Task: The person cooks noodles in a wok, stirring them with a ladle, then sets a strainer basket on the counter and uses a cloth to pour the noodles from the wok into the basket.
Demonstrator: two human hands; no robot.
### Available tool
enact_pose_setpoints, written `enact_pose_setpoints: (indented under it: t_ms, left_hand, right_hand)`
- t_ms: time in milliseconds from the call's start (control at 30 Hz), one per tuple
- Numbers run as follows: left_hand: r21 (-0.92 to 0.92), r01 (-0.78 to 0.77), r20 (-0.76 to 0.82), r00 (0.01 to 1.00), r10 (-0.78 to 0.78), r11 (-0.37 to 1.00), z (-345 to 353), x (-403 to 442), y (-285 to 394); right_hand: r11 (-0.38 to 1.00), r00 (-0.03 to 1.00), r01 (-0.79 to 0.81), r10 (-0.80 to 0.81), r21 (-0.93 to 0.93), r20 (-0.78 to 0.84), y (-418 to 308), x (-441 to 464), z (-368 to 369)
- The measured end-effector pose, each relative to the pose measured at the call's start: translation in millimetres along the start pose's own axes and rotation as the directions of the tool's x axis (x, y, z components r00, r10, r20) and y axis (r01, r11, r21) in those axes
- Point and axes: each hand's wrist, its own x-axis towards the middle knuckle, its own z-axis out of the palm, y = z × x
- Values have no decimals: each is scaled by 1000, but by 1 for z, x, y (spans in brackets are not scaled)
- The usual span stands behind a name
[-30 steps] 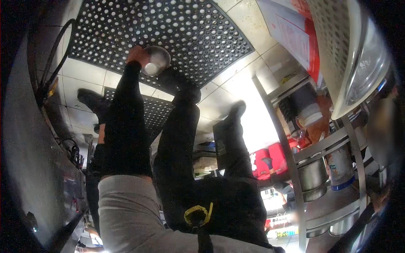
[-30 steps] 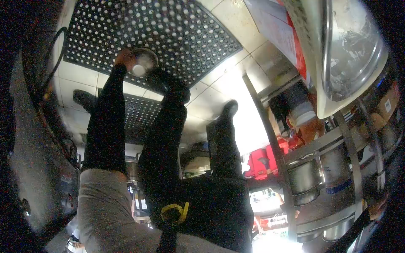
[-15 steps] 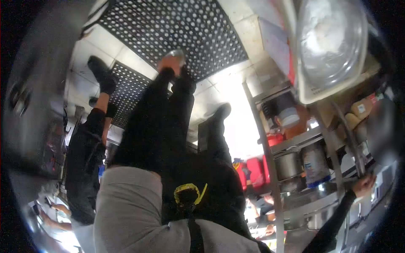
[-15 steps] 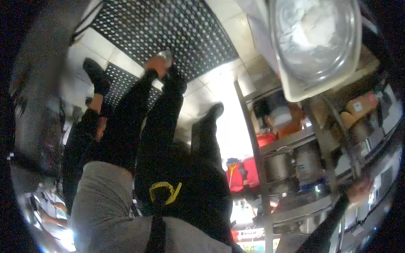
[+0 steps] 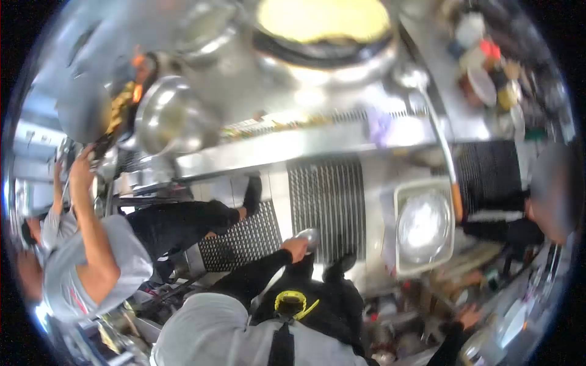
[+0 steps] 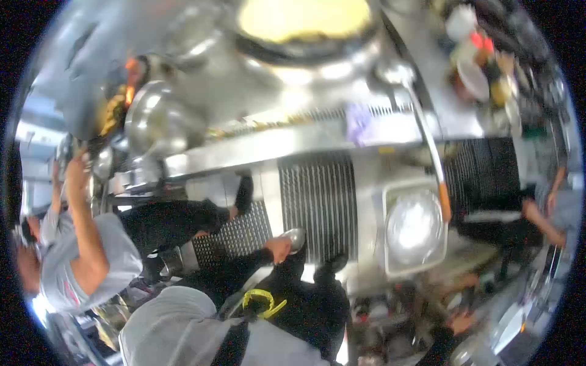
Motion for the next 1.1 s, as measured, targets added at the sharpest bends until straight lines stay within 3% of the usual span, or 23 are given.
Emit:
enact_pose_setpoints:
  t_ms: [33, 67, 100, 200, 267, 333, 367, 433, 500, 533, 567, 600, 633, 667, 700, 733, 767, 800, 867, 900, 967, 1067, 1100]
  left_hand:
    - [68, 41, 22, 999, -42, 997, -26, -17, 1]
    - [50, 100, -21, 995, -100, 994, -42, -36, 0]
    - [24, 162, -65, 985, -161, 986, -53, -52, -5]
    - [-99, 249, -284, 921, -267, 963, -56, -84, -30]
    - [-163, 391, -338, 840, -424, 906, -50, -101, -34]
    - [-214, 473, -385, 763, -519, 855, -56, -122, -21]
    - [-201, 513, -417, 726, -547, 835, -42, -123, -27]
    - [-178, 578, -471, 660, -585, 796, -12, -120, -34]
    - [-383, 606, -409, 564, -717, 697, 10, -134, -23]
    - [-328, 598, -449, 583, -678, 731, 32, -138, -27]
    - [-282, 640, -396, 601, -695, 715, 77, -129, -53]
    - [-266, 755, -482, 434, -761, 599, 126, -132, -68]
    - [-396, 634, -491, 465, -737, 664, 103, -145, -33]
    - [-514, 491, -499, 495, -711, 703, 53, -170, 26]
    - [-504, 499, -518, 478, -709, 705, 84, -161, 11]
    - [-613, 471, -514, 371, -773, 634, 92, -158, 27]
    - [-721, 447, -476, 237, -847, 530, 101, -172, 42]
    - [-751, 424, -477, 182, -860, 506, 120, -170, 48]
    - [-832, 331, -459, 39, -888, 445, 158, -168, 59]
    - [-879, 365, -323, 17, -946, 306, 162, -169, 67]
    - [-891, 398, -248, -17, -969, 221, 183, -175, 74]
    - [-895, 447, -4, 16, -1000, 11, 194, -202, 70]
    - [-895, 445, 77, 113, -991, -19, 202, -210, 56]
  right_hand:
    - [968, 988, -130, 109, 213, 109, 13, 13, 21]
    - [958, 946, 280, -287, -66, -153, -3, -4, -1]
    - [938, 909, 340, -348, -73, -232, -28, -11, -7]
    - [870, 884, 446, -465, 209, 46, -142, -40, -13]
    - [744, 664, 562, -667, 362, 339, -232, -69, -27]
    - [557, 326, 658, -817, 506, 476, -318, -89, -50]
    - [424, 173, 681, -885, 597, 431, -352, -94, -56]
    - [-151, 15, 598, -980, 787, -199, -411, -83, -45]
    - [-173, 10, 543, -977, 822, -212, -467, -61, -41]
    - [-534, -246, 684, -810, 498, -532, -502, -48, -3]
    - [-442, -527, 753, -848, 487, 45, -526, -34, -106]
    - [-531, -592, 605, -798, 594, -111, -549, -26, -100]
    - [-540, -521, 580, -821, 610, -231, -569, -26, -88]
    - [-779, -561, 501, -624, 377, -545, -595, -27, -70]
    - [-649, -600, 535, -742, 541, -298, -631, -35, -66]
    - [-140, -433, 266, -901, 954, -11, -626, -47, -173]
    - [105, -520, -11, -850, 994, 84, -623, -48, -263]
    - [126, -508, -217, -861, 968, -1, -621, -55, -325]
    - [29, -505, -252, -856, 967, -106, -630, -69, -409]
    - [-56, -500, -272, -845, 961, -191, -645, -81, -422]
    - [-100, -486, -233, -850, 967, -205, -677, -108, -427]
    - [-71, -482, -53, -872, 996, -88, -696, -144, -412]
    - [-51, -518, 28, -855, 998, -29, -695, -152, -403]
